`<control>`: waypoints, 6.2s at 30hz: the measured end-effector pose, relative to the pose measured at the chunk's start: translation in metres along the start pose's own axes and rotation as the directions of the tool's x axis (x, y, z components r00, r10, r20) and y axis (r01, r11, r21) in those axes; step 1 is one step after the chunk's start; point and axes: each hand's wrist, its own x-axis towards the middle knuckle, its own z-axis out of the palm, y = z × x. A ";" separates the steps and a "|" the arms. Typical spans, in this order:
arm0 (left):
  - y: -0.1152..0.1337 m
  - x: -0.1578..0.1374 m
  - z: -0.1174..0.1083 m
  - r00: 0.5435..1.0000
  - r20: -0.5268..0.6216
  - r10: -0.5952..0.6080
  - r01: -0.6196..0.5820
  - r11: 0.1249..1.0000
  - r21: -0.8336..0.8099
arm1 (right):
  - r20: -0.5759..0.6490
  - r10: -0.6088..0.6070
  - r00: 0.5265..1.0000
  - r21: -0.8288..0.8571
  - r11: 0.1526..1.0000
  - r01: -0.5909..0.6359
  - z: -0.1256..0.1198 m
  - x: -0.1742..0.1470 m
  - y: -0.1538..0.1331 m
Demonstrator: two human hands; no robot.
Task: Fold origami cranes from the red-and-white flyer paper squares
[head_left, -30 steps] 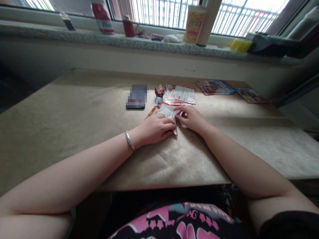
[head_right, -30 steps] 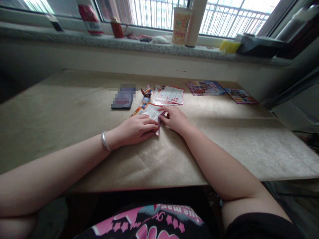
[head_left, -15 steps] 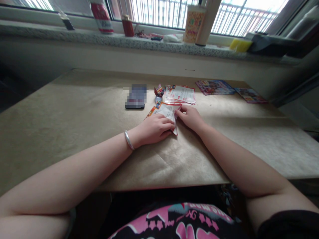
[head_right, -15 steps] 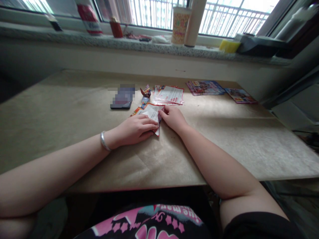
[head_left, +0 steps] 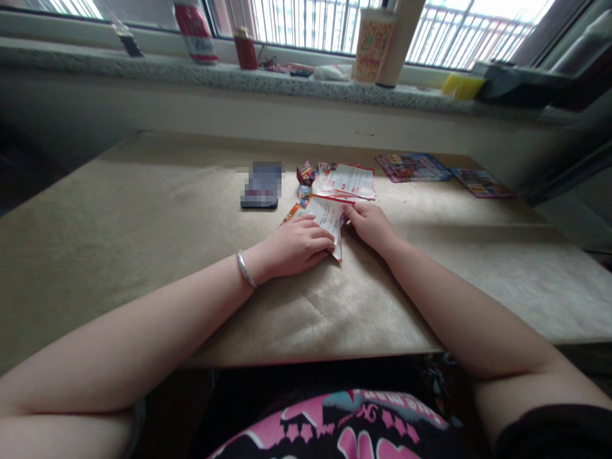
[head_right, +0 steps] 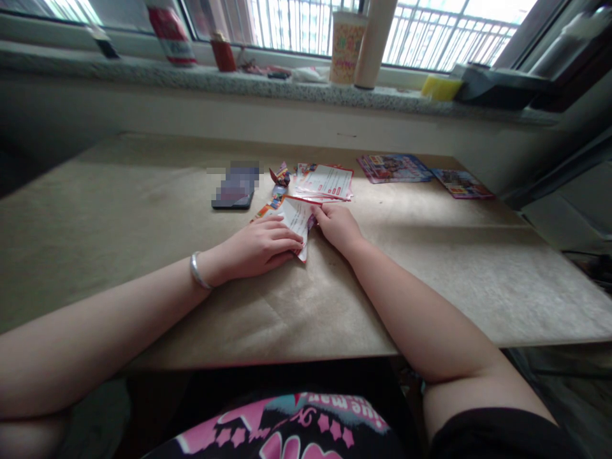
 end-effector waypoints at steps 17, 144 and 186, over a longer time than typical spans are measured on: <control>-0.008 -0.005 -0.001 0.992 -0.027 -0.122 0.123 0.992 0.026 | 0.014 -0.003 1.000 -0.098 0.995 0.004 -0.004 -0.009 -0.013; -0.004 -0.004 -0.005 0.972 0.130 -0.197 0.188 0.979 0.081 | -0.015 -0.208 0.978 0.071 0.975 0.208 -0.002 -0.012 -0.013; -0.006 -0.008 0.005 0.955 -0.219 -0.198 0.228 0.967 0.117 | 0.013 -0.262 0.965 -0.001 0.965 0.262 -0.004 -0.017 -0.019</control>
